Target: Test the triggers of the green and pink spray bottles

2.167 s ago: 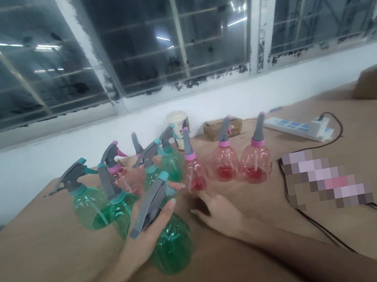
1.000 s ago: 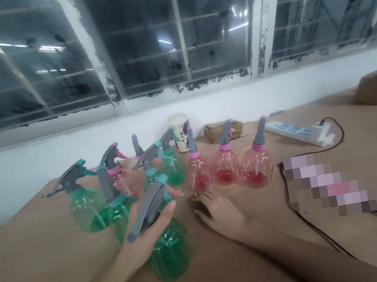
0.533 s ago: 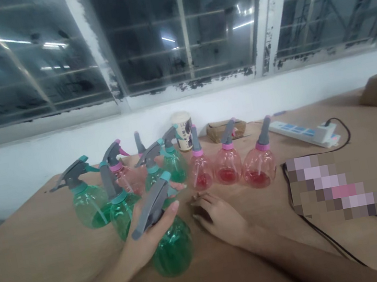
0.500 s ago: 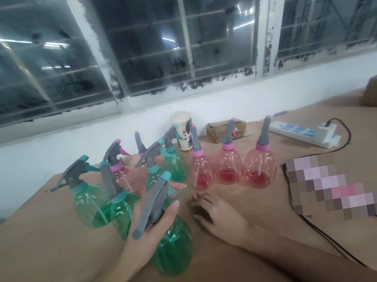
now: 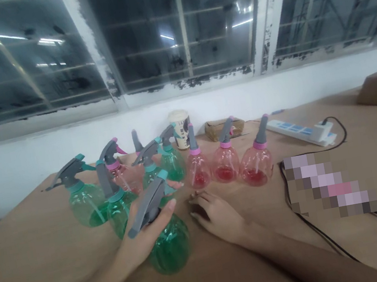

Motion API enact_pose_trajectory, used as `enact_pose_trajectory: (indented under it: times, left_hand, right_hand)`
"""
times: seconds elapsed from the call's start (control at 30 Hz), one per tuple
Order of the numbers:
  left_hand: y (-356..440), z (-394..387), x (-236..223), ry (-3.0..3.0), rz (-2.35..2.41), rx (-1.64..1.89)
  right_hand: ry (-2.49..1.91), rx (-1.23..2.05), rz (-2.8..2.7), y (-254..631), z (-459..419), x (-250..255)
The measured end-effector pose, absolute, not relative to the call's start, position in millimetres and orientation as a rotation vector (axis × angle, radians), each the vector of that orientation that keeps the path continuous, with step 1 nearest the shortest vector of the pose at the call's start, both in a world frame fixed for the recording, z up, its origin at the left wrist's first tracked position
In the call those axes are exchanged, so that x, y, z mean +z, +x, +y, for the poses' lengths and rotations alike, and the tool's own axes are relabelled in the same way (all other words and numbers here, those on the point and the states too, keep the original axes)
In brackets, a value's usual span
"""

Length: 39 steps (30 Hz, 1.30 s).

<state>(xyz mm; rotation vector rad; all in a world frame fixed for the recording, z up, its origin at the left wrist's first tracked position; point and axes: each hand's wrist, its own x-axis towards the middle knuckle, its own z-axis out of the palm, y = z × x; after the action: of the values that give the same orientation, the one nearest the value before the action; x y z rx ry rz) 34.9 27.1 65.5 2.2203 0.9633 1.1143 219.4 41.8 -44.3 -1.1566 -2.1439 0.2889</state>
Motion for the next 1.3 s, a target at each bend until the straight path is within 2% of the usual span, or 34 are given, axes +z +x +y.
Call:
enact_pose_trajectory:
  times: [0.6,1.3]
  left_hand:
    - [33.3,21.5,71.3,2.184,0.982,1.033]
    - [38.8,22.6,69.2,2.174,1.016,1.116]
  right_hand:
    - [-1.164,0.272,-2.171,220.0,41.1,-42.1]
    - [-1.145,0.266,-2.175,221.1,41.8,-43.0]
